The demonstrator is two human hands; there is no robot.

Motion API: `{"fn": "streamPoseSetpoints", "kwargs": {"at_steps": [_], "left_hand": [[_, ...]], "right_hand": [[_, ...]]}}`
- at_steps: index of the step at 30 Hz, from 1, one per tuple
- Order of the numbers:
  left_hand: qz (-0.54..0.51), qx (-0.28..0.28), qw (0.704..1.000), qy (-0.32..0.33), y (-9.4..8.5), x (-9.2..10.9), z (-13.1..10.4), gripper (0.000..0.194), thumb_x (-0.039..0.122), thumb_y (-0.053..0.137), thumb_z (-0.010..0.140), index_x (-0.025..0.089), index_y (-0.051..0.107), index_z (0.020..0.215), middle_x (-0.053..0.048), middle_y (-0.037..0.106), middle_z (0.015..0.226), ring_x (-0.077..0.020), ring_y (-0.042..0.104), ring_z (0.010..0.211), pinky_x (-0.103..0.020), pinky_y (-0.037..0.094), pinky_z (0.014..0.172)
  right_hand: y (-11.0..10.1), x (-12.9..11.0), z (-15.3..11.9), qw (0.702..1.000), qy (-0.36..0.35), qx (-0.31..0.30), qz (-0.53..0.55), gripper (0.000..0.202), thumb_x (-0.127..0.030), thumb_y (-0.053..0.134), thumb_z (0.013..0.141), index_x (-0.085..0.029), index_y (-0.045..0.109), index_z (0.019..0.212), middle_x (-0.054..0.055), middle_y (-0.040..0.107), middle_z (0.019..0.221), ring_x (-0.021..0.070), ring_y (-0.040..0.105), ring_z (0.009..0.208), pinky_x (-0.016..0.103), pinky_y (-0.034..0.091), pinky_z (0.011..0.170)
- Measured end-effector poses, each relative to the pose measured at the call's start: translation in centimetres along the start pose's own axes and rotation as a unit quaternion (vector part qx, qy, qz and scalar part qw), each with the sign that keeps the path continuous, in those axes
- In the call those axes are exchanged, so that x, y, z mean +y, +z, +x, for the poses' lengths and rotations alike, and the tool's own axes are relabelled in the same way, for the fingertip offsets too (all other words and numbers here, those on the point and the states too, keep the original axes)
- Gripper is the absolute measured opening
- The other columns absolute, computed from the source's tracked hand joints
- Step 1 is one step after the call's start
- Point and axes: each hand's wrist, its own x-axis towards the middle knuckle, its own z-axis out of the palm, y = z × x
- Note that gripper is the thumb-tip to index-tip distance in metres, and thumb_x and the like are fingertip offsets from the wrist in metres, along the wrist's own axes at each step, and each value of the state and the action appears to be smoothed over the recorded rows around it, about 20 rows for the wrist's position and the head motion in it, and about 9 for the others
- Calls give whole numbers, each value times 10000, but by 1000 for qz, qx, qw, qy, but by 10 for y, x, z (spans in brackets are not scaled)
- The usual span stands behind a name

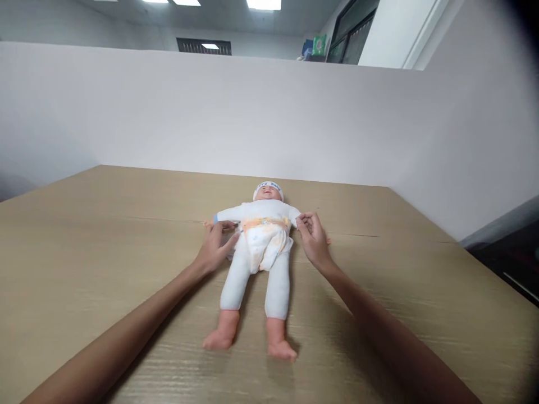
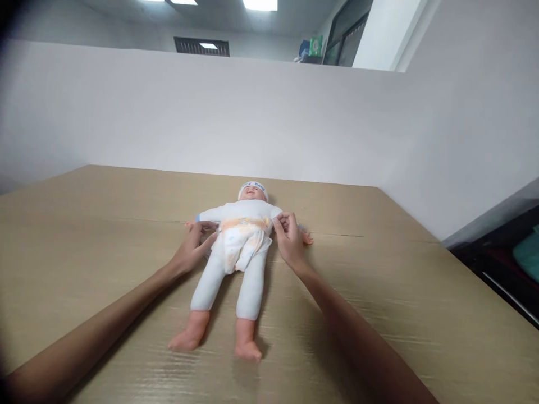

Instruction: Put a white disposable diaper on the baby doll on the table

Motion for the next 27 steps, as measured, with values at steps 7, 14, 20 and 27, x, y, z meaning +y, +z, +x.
{"fn": "streamPoseSetpoints", "kwargs": {"at_steps": [7, 14, 20, 27], "left_hand": [[-212, -45, 974, -61, 8, -9, -1, 469, 602, 558, 984, 209, 554, 1241, -7, 665, 842, -198, 612, 752, -314, 475, 702], [-208, -28, 977, -29, 11, -18, 1, 456, 555, 641, 949, 184, 573, 1205, -47, 670, 995, -206, 636, 893, -345, 506, 839], [-126, -29, 992, -11, 8, -16, 2, 442, 594, 554, 983, 167, 652, 1041, -84, 700, 1007, -237, 616, 909, -354, 485, 820], [-185, -52, 981, -36, 8, -18, 6, 420, 592, 536, 943, 191, 586, 828, -3, 602, 765, -177, 546, 726, -290, 439, 696]], "right_hand": [[50, -38, 48, 959, -124, -185, -174, 180, -329, 674, 930, -269, 621, 1091, 77, 677, 1126, 277, 586, 1014, 442, 435, 953], [93, -46, 112, 853, -52, -426, -297, 263, -442, 883, 755, -232, 737, 815, 38, 661, 737, 224, 581, 714, 361, 433, 751], [104, -68, 122, 781, 0, -532, -326, 338, -550, 865, 746, -229, 802, 828, 59, 757, 854, 251, 663, 820, 333, 448, 722], [106, -43, 95, 845, -86, -427, -310, 274, -474, 770, 869, -205, 790, 912, 39, 772, 966, 222, 683, 907, 308, 483, 804]]}}
